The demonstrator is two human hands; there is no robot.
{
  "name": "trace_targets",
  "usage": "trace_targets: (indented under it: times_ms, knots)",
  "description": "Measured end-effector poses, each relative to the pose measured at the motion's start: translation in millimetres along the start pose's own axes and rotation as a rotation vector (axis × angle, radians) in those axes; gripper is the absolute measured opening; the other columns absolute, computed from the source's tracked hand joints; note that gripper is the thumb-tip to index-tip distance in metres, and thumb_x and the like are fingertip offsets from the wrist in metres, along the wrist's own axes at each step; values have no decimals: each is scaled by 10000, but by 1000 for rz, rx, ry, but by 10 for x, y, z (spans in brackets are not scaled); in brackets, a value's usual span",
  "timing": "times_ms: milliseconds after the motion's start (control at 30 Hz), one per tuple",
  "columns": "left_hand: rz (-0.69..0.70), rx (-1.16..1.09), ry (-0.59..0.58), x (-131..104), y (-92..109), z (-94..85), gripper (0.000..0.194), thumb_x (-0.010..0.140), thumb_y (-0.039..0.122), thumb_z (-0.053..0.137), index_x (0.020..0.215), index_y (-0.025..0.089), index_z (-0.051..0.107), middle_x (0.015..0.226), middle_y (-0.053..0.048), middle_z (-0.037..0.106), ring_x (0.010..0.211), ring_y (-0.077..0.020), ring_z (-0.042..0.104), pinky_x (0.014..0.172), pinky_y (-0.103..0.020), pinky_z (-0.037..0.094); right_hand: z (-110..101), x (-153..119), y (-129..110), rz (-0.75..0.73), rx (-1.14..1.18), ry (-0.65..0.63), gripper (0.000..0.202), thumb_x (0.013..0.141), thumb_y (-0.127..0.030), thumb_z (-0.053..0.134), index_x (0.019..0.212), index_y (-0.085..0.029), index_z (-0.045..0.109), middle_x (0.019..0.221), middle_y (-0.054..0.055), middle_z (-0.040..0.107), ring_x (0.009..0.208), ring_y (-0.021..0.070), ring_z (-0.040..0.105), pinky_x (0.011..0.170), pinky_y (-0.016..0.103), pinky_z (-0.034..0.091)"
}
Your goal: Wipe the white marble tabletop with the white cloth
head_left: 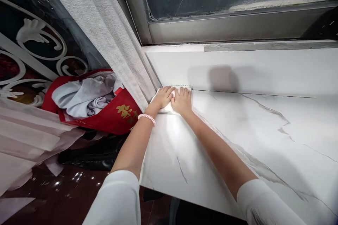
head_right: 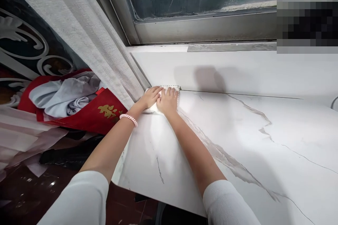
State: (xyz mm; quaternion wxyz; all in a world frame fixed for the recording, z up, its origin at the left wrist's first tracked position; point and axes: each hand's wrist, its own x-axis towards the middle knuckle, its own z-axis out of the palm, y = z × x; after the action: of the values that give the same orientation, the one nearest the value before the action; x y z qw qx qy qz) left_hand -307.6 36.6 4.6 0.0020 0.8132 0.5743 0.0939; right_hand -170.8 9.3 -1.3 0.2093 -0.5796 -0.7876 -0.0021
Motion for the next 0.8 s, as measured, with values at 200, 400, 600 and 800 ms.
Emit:
trace_targets:
  times_ms: [200, 400, 600, 800]
  knots:
    - [-84, -5, -133, -176, -11, -112, 518, 990, 294, 214, 1492, 196, 297, 1559, -88, 310, 1438, -233, 247, 1170, -469, 188, -1, -75, -152, 1, 19, -55, 551, 946, -299, 351, 1443, -70, 416, 1510, 213, 374, 1401, 379, 277, 1124, 554, 170]
    - [-160, 31, -266, -635, 127, -273, 558, 994, 314, 161, 1528, 160, 207, 1598, -118, 209, 1476, -245, 158, 1181, -484, 129, -107, -464, -349, -46, 88, -106, 576, 959, -316, 331, 1472, -60, 376, 1540, 216, 322, 1430, 367, 229, 1148, 555, 116]
    - [-212, 100, -399, -1117, 405, -408, 576, 994, 325, 150, 1539, 138, 147, 1615, -127, 137, 1487, -250, 95, 1178, -489, 141, -295, -1003, -458, -88, 153, -109, 567, 958, -301, 356, 1468, -56, 387, 1537, 233, 319, 1435, 376, 221, 1151, 555, 112]
    - [-198, 124, -287, -1784, 858, -387, 572, 974, 298, 227, 1518, 124, 228, 1591, -151, 220, 1473, -268, 175, 1167, -496, 197, -552, -1663, -386, -168, 189, -127, 569, 965, -307, 359, 1475, -54, 376, 1537, 247, 308, 1437, 392, 210, 1152, 555, 130]
